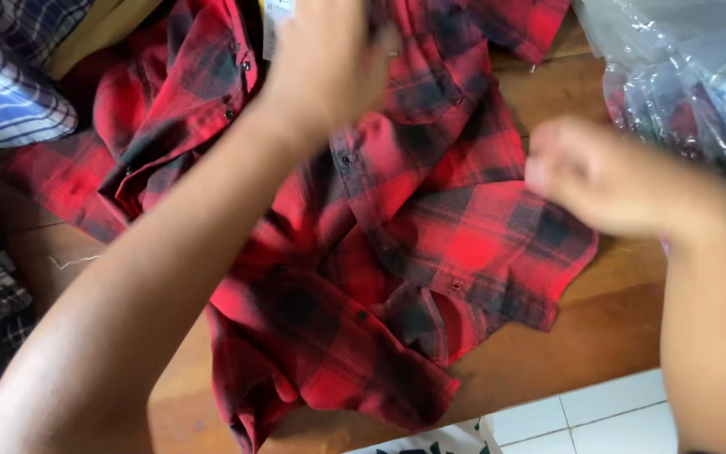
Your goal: Buttoning and folding a red and black checkered flannel shirt.
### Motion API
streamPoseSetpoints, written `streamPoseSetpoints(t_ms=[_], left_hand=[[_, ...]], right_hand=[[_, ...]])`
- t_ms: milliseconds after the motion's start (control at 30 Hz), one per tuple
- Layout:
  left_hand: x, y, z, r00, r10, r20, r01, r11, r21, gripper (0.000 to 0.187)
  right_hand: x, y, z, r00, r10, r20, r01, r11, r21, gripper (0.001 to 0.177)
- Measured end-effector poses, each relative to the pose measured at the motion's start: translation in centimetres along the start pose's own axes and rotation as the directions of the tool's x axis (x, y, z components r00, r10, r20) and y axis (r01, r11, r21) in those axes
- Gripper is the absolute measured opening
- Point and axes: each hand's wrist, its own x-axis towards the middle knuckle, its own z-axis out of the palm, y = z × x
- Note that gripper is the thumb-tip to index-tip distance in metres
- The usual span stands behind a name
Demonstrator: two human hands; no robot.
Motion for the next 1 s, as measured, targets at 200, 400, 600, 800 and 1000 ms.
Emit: streamPoseSetpoints(t_ms=[200,400,600,800,1000], left_hand=[[-4.6,12.6,-4.6,0.785,0.441,0.436,-0.125,0.801,-0.585,0.038],[-11.3,17.1,-2.4,0.781,0.323,0.534,-0.282,0.946,-0.160,0.042],[-10.8,15.1,-3.7,0.764,0.183,0.618,0.072,0.929,-0.364,0.031],[-12.5,15.0,-3.2,0.769,0.228,0.597,-0.146,0.972,-0.183,0.012],[-11.6,15.5,-4.6,0.747,0.246,0.618,-0.082,0.956,-0.282,0.038]], right_hand=[[-6.8,7.6,6.1,0.994,-0.050,0.094,-0.021,0.773,0.635,0.066],[-14.7,1.8,11.0,0.917,-0.317,-0.244,0.388,0.558,0.734,0.084],[-11.9,-1.4,12.4,0.759,-0.281,-0.587,0.474,0.856,0.204,0.047],[-11.0,-0.8,12.0,0.793,-0.406,-0.455,0.497,0.862,0.097,0.026],[-10.9,-0.4,11.8,0.860,-0.328,-0.392,0.484,0.767,0.421,0.035]])
